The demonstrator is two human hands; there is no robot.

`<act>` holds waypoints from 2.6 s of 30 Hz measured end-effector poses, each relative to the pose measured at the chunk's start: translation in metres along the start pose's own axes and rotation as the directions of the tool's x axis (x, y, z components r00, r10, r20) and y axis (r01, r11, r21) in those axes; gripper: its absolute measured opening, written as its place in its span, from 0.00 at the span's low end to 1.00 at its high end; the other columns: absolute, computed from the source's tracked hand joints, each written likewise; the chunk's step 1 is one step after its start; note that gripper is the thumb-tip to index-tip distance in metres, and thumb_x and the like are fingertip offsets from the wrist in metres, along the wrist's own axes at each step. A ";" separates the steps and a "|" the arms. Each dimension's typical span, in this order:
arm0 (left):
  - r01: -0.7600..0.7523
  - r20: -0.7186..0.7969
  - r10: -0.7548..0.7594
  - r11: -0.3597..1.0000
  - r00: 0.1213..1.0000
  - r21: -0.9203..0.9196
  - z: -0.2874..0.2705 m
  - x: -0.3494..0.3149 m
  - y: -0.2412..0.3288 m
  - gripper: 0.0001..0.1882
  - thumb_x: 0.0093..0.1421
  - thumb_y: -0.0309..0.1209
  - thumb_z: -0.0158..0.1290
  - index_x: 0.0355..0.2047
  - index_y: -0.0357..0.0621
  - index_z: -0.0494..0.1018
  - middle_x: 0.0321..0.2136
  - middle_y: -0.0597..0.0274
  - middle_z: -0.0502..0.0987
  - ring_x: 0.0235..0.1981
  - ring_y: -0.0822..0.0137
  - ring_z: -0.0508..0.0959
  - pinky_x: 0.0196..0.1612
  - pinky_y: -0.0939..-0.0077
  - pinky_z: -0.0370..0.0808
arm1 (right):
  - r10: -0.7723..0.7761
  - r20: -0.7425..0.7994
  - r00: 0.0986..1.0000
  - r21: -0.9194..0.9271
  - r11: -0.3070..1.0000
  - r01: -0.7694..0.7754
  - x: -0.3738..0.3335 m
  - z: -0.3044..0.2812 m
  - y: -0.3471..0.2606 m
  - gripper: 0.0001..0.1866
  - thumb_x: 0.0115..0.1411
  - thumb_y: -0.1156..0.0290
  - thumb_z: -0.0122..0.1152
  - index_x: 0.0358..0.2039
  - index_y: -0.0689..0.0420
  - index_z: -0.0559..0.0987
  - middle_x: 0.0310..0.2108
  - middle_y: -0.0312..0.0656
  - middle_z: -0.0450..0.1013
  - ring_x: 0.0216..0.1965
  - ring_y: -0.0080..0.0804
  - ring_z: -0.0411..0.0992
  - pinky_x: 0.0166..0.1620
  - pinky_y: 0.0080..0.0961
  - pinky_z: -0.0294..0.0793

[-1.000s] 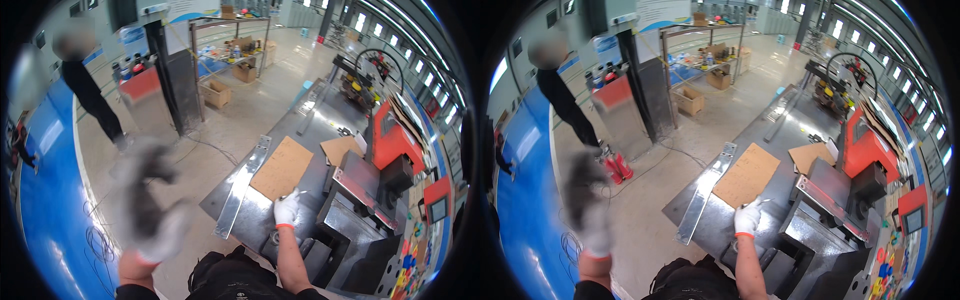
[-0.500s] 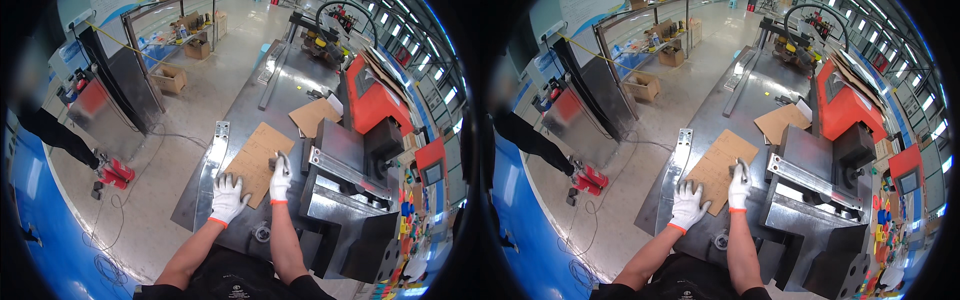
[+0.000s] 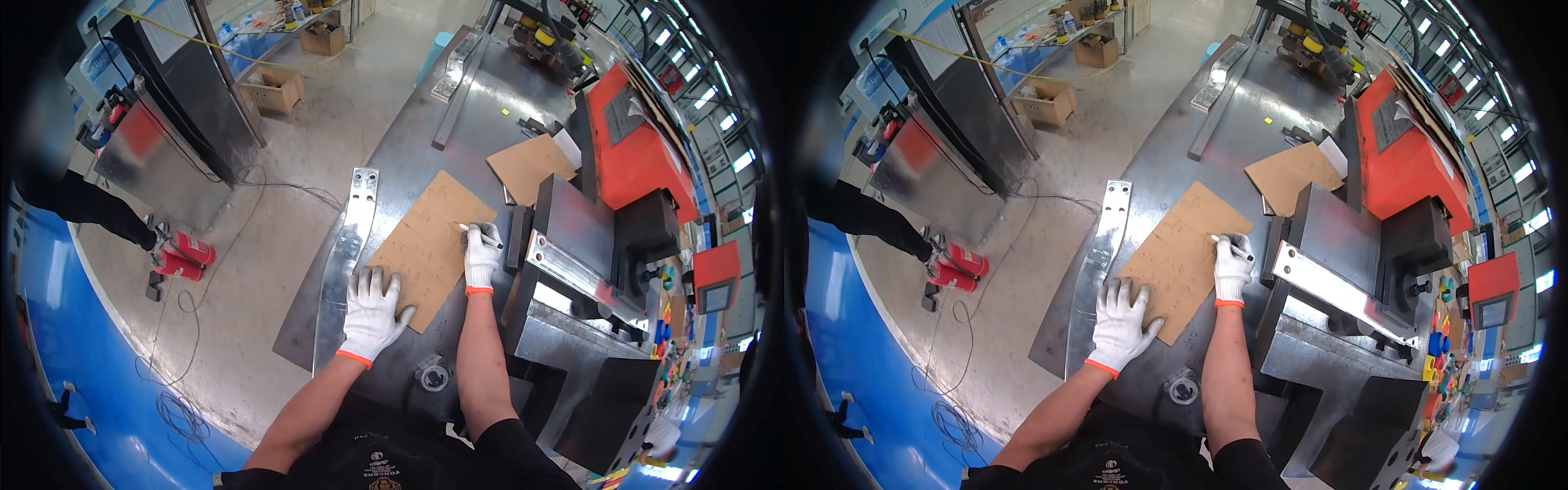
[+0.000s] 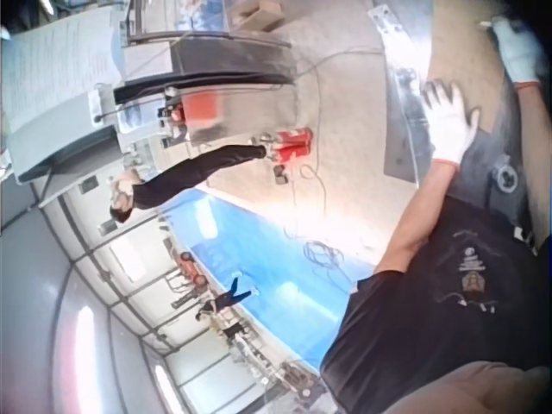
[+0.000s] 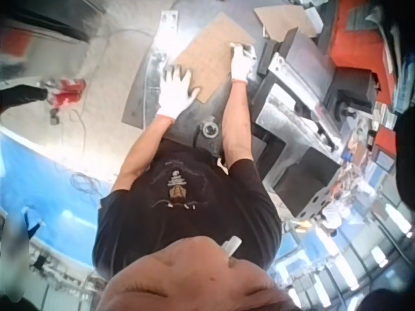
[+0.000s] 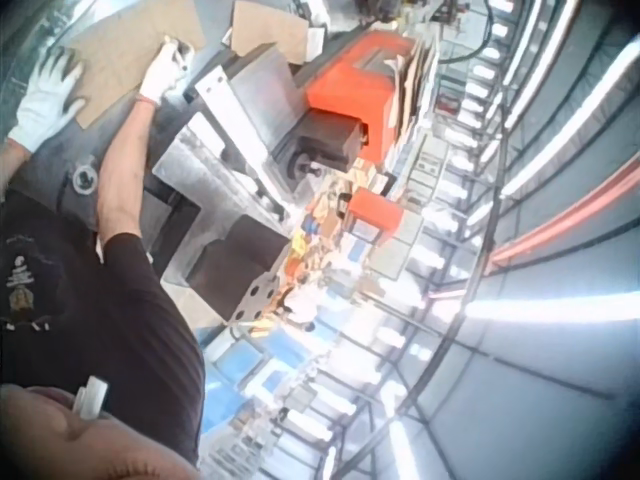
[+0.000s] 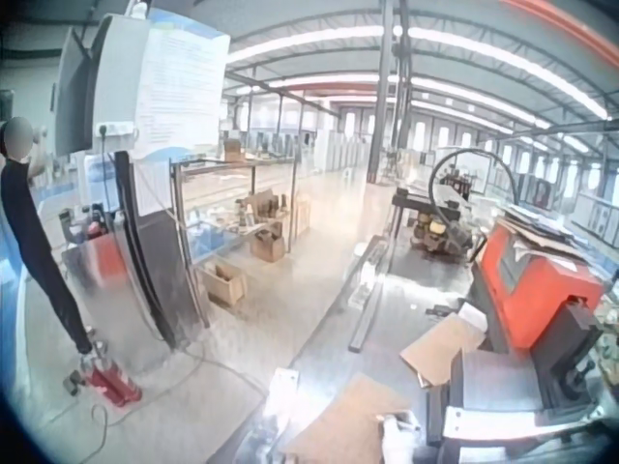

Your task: The person aligns a long metal bracket on a machine table, uses a tape measure to check dimensions, and repeatedly adjusts the bracket's position. They also handle a small black cylindrical object and a piece of cardboard during the process.

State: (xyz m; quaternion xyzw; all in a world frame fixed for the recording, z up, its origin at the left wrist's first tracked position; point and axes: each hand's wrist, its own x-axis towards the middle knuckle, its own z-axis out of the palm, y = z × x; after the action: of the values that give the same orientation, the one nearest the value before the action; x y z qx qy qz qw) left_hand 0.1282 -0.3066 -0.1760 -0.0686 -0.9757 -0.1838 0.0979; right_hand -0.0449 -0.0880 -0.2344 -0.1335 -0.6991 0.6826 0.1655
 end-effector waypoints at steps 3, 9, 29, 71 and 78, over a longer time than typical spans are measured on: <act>0.000 -0.010 0.000 1.000 1.000 0.007 0.002 0.000 -0.001 0.39 0.57 0.51 0.66 0.64 0.44 0.72 0.61 0.39 0.67 0.67 0.36 0.63 0.72 0.34 0.56 | 0.042 0.027 0.999 0.041 0.998 -0.043 -0.002 0.000 -0.002 0.03 0.66 0.75 0.63 0.37 0.61 0.81 0.31 0.36 0.79 0.30 0.22 0.75 0.36 0.23 0.75; -0.008 -0.015 0.008 1.000 1.000 0.004 0.002 0.001 -0.002 0.39 0.57 0.52 0.66 0.63 0.44 0.72 0.61 0.39 0.66 0.67 0.35 0.63 0.71 0.34 0.58 | -0.019 0.039 0.999 0.039 0.999 0.017 -0.002 0.002 -0.004 0.03 0.67 0.75 0.63 0.37 0.61 0.81 0.30 0.36 0.79 0.29 0.21 0.75 0.33 0.21 0.75; 0.001 -0.023 0.000 1.000 1.000 0.009 0.004 -0.001 0.000 0.39 0.57 0.52 0.66 0.63 0.44 0.72 0.61 0.39 0.67 0.67 0.37 0.63 0.72 0.35 0.57 | 0.052 -0.046 0.998 0.130 0.990 -0.046 -0.001 0.002 -0.005 0.02 0.65 0.76 0.63 0.35 0.59 0.80 0.25 0.37 0.78 0.22 0.23 0.75 0.26 0.23 0.73; -0.497 -0.408 0.774 -0.140 0.484 -0.856 -0.215 -0.188 0.233 0.33 0.52 0.34 0.75 0.55 0.32 0.76 0.49 0.39 0.81 0.38 0.46 0.84 0.37 0.51 0.78 | -0.086 -0.595 0.799 0.202 0.946 0.252 -0.483 -0.309 -0.228 0.17 0.65 0.72 0.48 0.46 0.71 0.79 0.33 0.50 0.80 0.28 0.30 0.78 0.33 0.27 0.79; -0.026 -0.755 0.620 -0.769 0.214 -0.639 -0.236 -0.246 0.431 0.10 0.65 0.27 0.62 0.41 0.30 0.81 0.39 0.43 0.82 0.23 0.54 0.82 0.21 0.66 0.76 | -0.247 -0.753 0.611 0.100 0.874 0.476 -0.501 -0.442 -0.215 0.18 0.68 0.65 0.46 0.43 0.69 0.74 0.20 0.45 0.71 0.17 0.30 0.70 0.24 0.28 0.74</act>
State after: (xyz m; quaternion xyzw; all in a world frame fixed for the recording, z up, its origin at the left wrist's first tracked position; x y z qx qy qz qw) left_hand 0.4790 -0.0208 0.1351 -0.7060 -0.1108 -0.6903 -0.1129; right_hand 0.6024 0.1002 -0.0381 -0.2183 -0.4814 0.6208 0.5789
